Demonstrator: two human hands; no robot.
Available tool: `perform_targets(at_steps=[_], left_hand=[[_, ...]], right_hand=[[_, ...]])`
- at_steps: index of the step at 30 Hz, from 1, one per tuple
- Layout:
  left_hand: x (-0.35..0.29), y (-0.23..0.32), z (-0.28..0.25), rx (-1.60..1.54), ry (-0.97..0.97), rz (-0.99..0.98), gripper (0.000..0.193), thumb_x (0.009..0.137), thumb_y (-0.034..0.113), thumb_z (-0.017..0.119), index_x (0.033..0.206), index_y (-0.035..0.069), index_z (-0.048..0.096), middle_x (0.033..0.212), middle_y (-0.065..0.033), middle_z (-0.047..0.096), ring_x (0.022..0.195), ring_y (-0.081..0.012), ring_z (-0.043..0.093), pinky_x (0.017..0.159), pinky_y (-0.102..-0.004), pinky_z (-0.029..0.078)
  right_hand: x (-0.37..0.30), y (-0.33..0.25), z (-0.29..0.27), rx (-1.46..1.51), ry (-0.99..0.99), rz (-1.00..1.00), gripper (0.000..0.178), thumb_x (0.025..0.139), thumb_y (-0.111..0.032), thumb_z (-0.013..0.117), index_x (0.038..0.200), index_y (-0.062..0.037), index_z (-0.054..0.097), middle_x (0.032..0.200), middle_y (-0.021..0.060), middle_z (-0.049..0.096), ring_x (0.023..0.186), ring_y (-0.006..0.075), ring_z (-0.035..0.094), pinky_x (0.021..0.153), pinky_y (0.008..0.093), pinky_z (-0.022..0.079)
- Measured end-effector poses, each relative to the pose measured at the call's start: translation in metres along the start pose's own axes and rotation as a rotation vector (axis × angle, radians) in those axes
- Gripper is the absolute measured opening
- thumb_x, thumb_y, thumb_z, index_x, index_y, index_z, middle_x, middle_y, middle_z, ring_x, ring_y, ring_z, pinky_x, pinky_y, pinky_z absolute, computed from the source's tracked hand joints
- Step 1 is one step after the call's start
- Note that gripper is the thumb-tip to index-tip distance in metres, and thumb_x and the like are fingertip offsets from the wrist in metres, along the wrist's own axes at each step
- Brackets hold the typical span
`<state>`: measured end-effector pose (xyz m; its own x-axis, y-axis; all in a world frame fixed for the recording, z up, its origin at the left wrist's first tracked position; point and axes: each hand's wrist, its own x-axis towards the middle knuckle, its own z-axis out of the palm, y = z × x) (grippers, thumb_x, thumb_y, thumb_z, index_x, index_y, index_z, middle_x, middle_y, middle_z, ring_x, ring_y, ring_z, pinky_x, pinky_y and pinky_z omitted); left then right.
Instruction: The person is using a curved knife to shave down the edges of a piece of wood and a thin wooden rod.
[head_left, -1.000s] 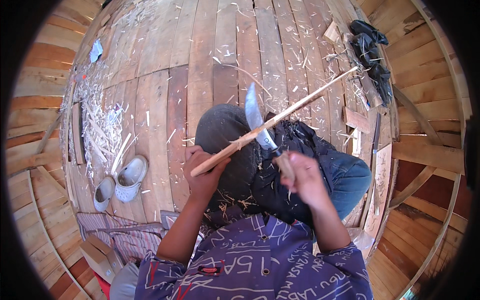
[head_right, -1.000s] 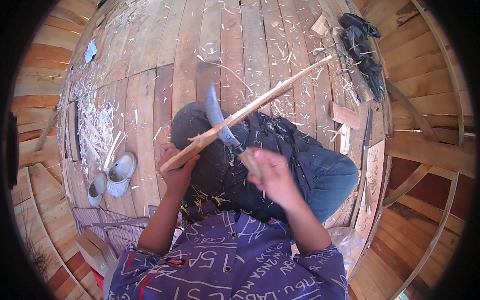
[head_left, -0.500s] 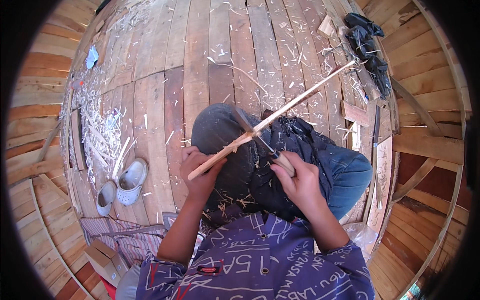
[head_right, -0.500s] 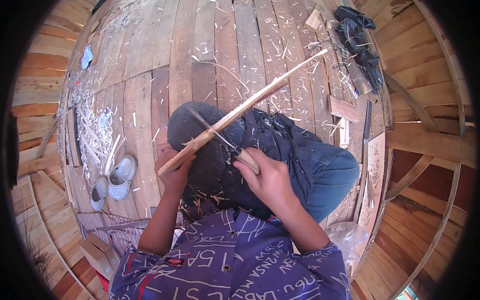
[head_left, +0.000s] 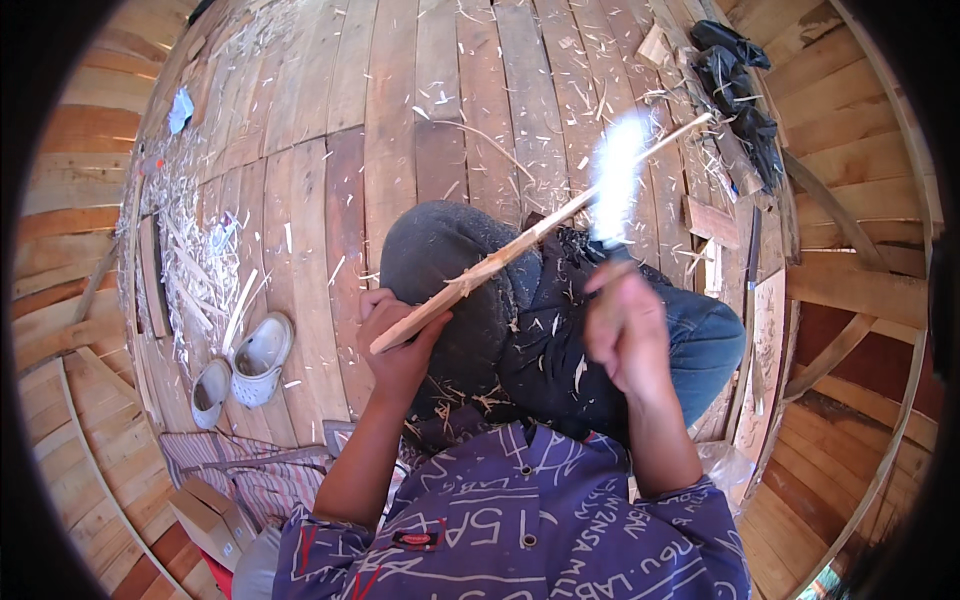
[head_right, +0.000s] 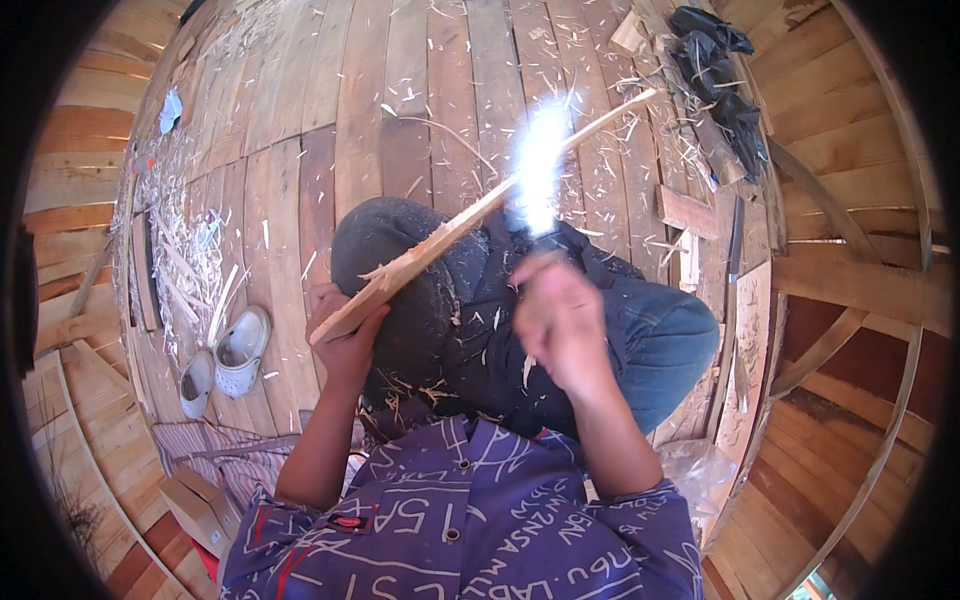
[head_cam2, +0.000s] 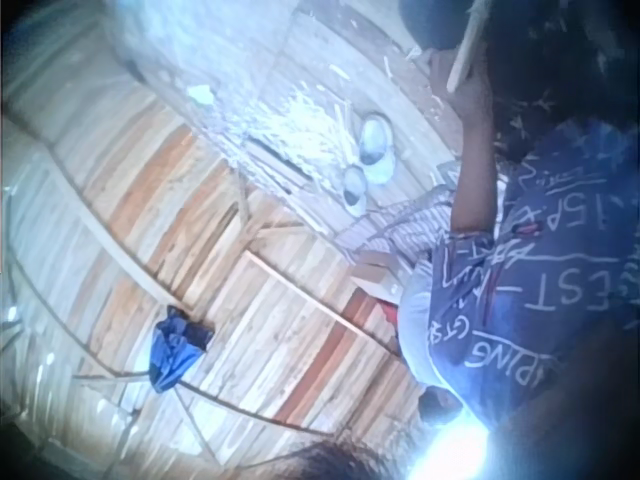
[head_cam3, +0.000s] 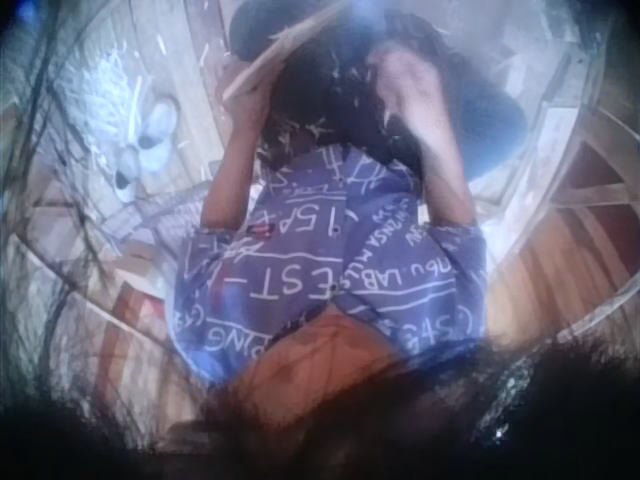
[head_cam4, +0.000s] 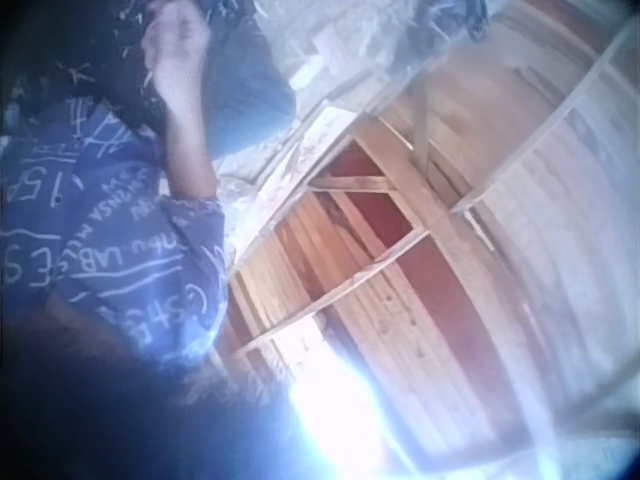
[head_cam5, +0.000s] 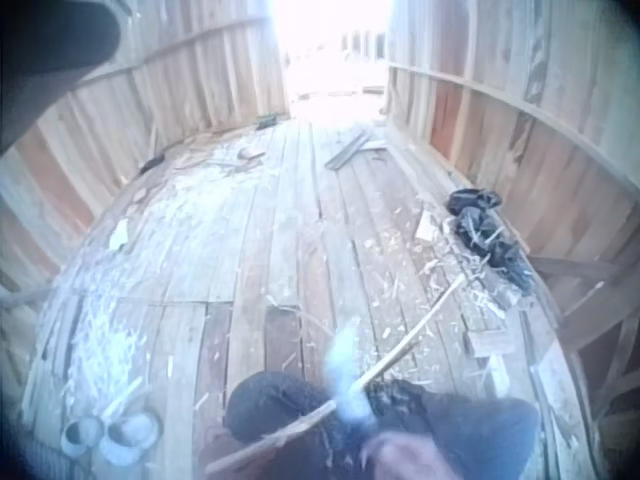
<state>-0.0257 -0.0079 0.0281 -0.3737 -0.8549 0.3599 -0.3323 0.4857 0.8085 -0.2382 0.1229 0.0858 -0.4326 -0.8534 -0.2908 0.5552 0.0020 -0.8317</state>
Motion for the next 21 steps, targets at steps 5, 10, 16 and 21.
perform_targets(at_steps=[5,10,16,21], left_hand=[[0.001,-0.005,-0.002,-0.003,-0.041,0.025,0.021,0.059,0.01,0.085,0.07,0.006,0.068,0.064,-0.0013,0.058,0.067,-0.0196,0.046,0.063,-0.0324,0.039],[-0.002,-0.004,-0.001,-0.005,-0.012,0.01,0.021,0.06,0.01,0.085,0.069,0.006,0.067,0.064,-0.0015,0.057,0.068,-0.0203,0.047,0.064,-0.0328,0.039],[0.0,0.001,-0.002,0.006,-0.031,-0.018,0.021,0.06,0.01,0.085,0.07,0.006,0.067,0.064,-0.0017,0.057,0.069,-0.0204,0.047,0.064,-0.0329,0.04],[-0.001,-0.007,-0.001,-0.015,-0.053,0.047,0.021,0.061,0.011,0.085,0.071,0.007,0.067,0.065,-0.0012,0.057,0.069,-0.02,0.047,0.064,-0.0329,0.04]], right_hand=[[-0.011,0.0,0.014,-0.336,-0.25,0.355,0.029,0.098,-0.03,0.047,0.095,-0.0031,0.057,0.058,-0.0025,0.045,0.047,0.0037,0.042,0.041,0.02,0.032],[0.005,-0.007,0.018,0.158,0.174,-0.028,0.037,0.1,-0.037,0.041,0.095,-0.0021,0.052,0.049,-0.003,0.041,0.037,0.0048,0.036,0.034,0.0212,0.025],[0.003,0.0,0.0,0.025,0.024,-0.004,0.03,0.1,-0.03,0.043,0.095,-0.0021,0.051,0.053,-0.0012,0.044,0.038,0.0063,0.037,0.035,0.0205,0.025],[-0.016,0.007,0.011,-0.307,-0.37,0.346,0.027,0.1,-0.03,0.044,0.095,-0.0041,0.049,0.057,-0.0021,0.042,0.044,0.0044,0.039,0.039,0.0201,0.03]])
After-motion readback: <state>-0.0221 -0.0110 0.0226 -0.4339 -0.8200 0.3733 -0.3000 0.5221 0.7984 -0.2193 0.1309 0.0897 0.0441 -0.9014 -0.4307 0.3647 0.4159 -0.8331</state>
